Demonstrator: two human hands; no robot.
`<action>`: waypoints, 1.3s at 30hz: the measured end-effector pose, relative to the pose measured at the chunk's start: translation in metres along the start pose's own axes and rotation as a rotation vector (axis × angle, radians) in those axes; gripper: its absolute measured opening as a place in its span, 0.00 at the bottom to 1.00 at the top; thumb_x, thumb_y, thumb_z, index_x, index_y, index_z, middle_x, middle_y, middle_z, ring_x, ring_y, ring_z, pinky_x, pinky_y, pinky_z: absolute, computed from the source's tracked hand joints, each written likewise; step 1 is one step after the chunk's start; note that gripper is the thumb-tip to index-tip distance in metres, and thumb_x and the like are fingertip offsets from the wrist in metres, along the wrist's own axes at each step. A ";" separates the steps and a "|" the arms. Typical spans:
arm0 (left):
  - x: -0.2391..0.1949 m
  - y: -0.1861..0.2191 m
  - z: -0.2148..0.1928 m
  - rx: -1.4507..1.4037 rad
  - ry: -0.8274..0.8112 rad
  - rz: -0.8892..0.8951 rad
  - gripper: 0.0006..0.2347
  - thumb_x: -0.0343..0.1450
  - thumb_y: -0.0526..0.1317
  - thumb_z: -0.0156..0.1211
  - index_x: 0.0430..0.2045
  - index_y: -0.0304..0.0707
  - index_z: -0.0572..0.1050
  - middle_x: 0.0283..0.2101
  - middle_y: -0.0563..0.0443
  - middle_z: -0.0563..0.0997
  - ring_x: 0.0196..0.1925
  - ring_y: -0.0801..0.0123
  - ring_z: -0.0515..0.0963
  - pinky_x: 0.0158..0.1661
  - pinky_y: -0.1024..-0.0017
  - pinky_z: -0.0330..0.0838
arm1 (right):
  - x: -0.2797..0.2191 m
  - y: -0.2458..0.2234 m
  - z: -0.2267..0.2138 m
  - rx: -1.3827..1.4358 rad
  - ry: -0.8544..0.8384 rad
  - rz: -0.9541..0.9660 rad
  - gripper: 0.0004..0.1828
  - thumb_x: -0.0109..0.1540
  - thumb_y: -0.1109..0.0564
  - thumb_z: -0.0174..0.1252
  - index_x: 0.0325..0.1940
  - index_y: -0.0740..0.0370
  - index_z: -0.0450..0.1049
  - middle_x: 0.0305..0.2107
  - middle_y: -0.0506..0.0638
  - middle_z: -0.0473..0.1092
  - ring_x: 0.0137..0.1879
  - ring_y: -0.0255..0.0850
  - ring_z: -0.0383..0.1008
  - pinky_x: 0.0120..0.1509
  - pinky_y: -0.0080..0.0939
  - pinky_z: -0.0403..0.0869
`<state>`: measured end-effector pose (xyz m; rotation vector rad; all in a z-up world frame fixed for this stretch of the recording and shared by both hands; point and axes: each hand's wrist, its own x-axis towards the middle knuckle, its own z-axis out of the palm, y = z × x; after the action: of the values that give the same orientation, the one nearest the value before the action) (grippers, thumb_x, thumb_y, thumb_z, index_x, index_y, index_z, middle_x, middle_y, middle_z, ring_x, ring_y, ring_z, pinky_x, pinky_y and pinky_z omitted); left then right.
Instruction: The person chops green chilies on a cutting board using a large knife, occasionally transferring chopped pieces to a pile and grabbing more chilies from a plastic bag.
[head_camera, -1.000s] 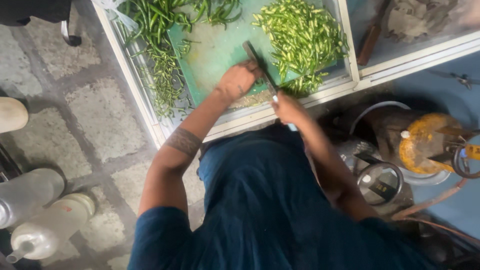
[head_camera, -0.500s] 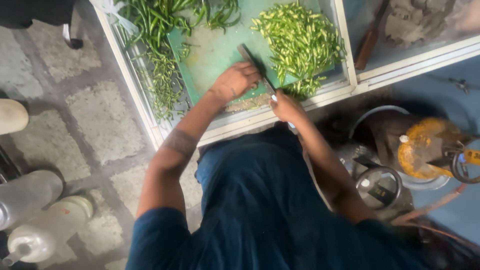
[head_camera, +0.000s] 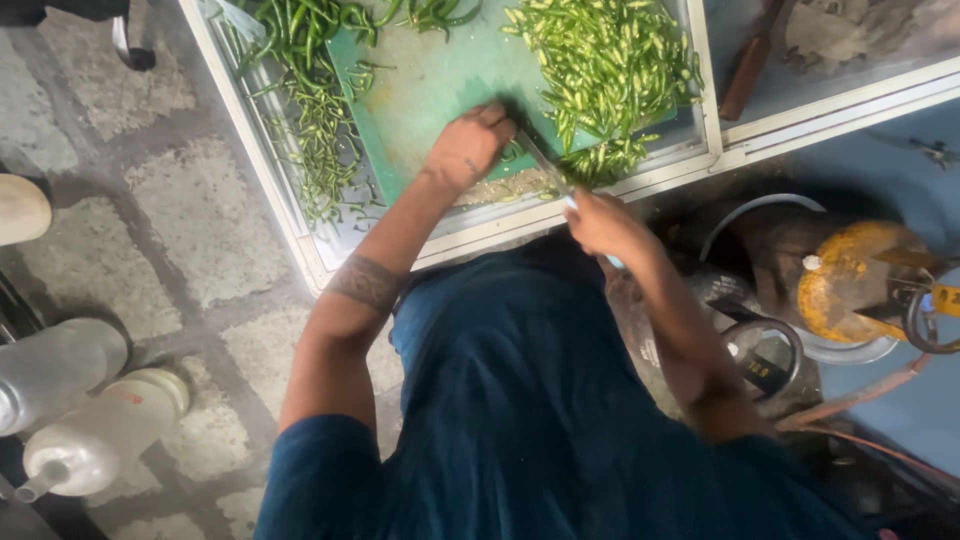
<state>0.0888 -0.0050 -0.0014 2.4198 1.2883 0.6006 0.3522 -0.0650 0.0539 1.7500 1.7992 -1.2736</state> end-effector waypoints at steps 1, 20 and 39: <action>-0.002 0.001 0.000 0.000 0.006 0.007 0.09 0.66 0.32 0.58 0.38 0.40 0.80 0.46 0.45 0.78 0.52 0.54 0.79 0.49 0.62 0.76 | -0.013 0.010 -0.003 0.004 -0.036 0.044 0.23 0.68 0.49 0.48 0.57 0.72 0.65 0.32 0.68 0.77 0.38 0.63 0.81 0.46 0.60 0.77; -0.014 -0.017 0.028 0.148 0.046 0.138 0.11 0.67 0.35 0.54 0.40 0.41 0.79 0.49 0.49 0.80 0.56 0.59 0.79 0.54 0.66 0.75 | 0.066 0.005 0.067 -0.173 0.442 -0.257 0.21 0.66 0.52 0.52 0.51 0.77 0.68 0.37 0.73 0.74 0.44 0.66 0.77 0.48 0.61 0.74; -0.021 0.001 0.002 -0.187 0.234 0.079 0.11 0.66 0.28 0.58 0.40 0.37 0.70 0.36 0.43 0.79 0.42 0.48 0.80 0.44 0.59 0.76 | 0.024 0.021 0.035 -0.113 0.070 -0.133 0.22 0.68 0.51 0.50 0.58 0.71 0.67 0.42 0.73 0.74 0.47 0.67 0.77 0.53 0.63 0.73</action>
<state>0.0796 -0.0234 -0.0066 2.3072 1.1668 1.0049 0.3550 -0.0798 0.0089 1.6579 2.0153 -1.1468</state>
